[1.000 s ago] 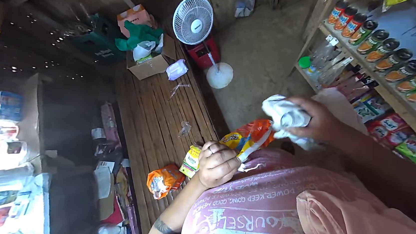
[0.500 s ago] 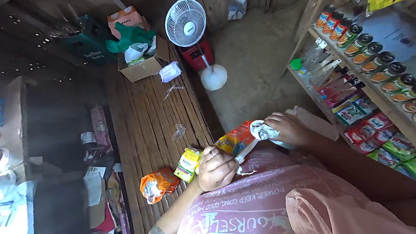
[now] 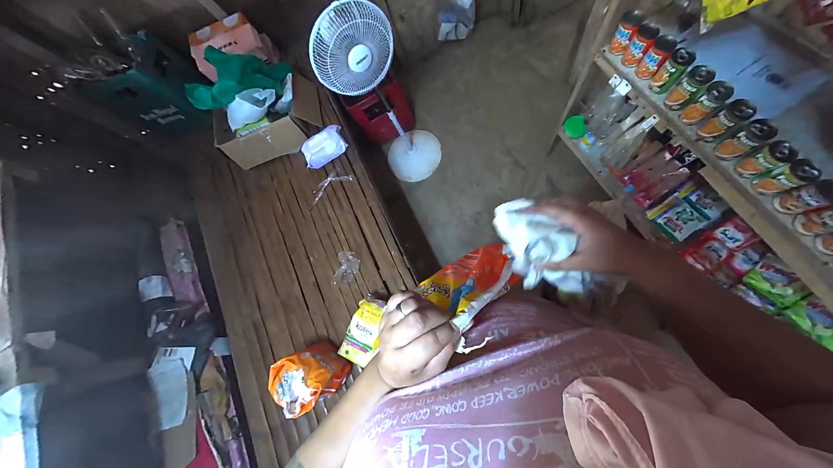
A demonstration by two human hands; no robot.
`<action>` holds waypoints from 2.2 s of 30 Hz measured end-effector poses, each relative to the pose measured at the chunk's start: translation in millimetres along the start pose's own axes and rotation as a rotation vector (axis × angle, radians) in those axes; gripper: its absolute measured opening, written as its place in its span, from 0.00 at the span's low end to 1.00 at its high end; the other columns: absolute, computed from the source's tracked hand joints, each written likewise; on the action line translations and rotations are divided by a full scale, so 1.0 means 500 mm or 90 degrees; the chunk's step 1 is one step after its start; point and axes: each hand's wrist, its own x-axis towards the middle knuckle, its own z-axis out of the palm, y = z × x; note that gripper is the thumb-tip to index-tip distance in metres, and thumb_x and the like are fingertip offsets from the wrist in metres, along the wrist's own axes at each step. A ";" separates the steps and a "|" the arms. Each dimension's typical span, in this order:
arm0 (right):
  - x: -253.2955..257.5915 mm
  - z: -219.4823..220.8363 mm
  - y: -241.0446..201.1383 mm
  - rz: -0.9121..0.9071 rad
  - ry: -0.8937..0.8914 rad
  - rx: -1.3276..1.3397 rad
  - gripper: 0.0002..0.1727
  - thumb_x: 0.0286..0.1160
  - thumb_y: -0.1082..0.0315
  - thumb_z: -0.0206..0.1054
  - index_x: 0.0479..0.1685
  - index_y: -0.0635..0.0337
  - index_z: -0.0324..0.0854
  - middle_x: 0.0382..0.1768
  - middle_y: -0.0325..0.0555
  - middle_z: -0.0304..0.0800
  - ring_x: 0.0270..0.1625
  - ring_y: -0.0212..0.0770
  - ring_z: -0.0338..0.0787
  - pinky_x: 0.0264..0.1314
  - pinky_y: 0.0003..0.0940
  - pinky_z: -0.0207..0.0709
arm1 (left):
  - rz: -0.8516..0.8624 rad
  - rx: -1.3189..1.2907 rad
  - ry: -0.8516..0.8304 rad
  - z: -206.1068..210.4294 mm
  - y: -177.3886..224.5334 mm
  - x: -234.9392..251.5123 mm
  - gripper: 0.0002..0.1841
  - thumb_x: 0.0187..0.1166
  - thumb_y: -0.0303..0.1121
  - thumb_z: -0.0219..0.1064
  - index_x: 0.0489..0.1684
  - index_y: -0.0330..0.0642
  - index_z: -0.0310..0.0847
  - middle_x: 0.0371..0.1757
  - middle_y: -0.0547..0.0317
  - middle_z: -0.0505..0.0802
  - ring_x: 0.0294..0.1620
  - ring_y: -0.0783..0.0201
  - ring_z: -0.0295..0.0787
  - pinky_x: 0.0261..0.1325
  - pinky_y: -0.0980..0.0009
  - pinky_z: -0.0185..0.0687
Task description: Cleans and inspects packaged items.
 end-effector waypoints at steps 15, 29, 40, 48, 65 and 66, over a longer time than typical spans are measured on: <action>-0.041 -0.050 0.100 0.255 0.018 -0.109 0.27 0.62 0.68 0.80 0.64 0.69 0.85 0.62 0.67 0.88 0.65 0.64 0.88 0.70 0.65 0.76 | -0.060 -0.007 -0.021 -0.014 -0.002 -0.006 0.04 0.81 0.32 0.68 0.36 0.47 0.86 0.43 0.63 0.91 0.51 0.68 0.85 0.67 0.69 0.73; -0.098 0.059 0.159 0.259 -0.191 -0.271 0.19 0.63 0.78 0.76 0.52 0.48 0.94 0.61 0.53 0.89 0.63 0.62 0.87 0.57 0.69 0.82 | -0.170 -0.118 0.084 -0.016 -0.027 -0.010 0.08 0.83 0.37 0.69 0.33 0.48 0.85 0.43 0.70 0.90 0.50 0.74 0.87 0.58 0.75 0.83; -0.081 0.052 0.171 0.524 -0.155 0.080 0.19 0.83 0.57 0.69 0.55 0.66 0.87 0.56 0.64 0.88 0.63 0.59 0.85 0.70 0.61 0.74 | -0.151 -0.158 0.080 -0.032 -0.026 -0.013 0.08 0.83 0.39 0.70 0.33 0.50 0.84 0.46 0.71 0.90 0.49 0.75 0.86 0.56 0.76 0.83; -0.047 0.073 0.086 0.609 -0.193 0.321 0.28 0.93 0.52 0.54 0.77 0.68 0.74 0.74 0.63 0.80 0.77 0.53 0.79 0.82 0.51 0.67 | -0.167 -0.253 0.072 -0.008 -0.018 -0.005 0.06 0.82 0.38 0.71 0.35 0.51 0.85 0.47 0.72 0.90 0.48 0.75 0.86 0.53 0.76 0.83; -0.041 0.106 0.090 0.535 -0.148 0.368 0.14 0.90 0.66 0.59 0.57 0.68 0.83 0.46 0.49 0.87 0.47 0.32 0.83 0.58 0.34 0.77 | -0.218 -0.239 0.074 -0.018 -0.019 -0.012 0.05 0.81 0.39 0.72 0.35 0.54 0.86 0.49 0.74 0.90 0.52 0.74 0.87 0.57 0.76 0.84; -0.043 0.107 0.086 0.529 -0.136 0.381 0.13 0.90 0.66 0.59 0.55 0.68 0.83 0.43 0.46 0.86 0.44 0.30 0.83 0.54 0.31 0.78 | -0.250 -0.243 0.085 -0.020 -0.019 -0.012 0.04 0.82 0.41 0.71 0.38 0.57 0.87 0.54 0.76 0.90 0.58 0.73 0.87 0.61 0.75 0.84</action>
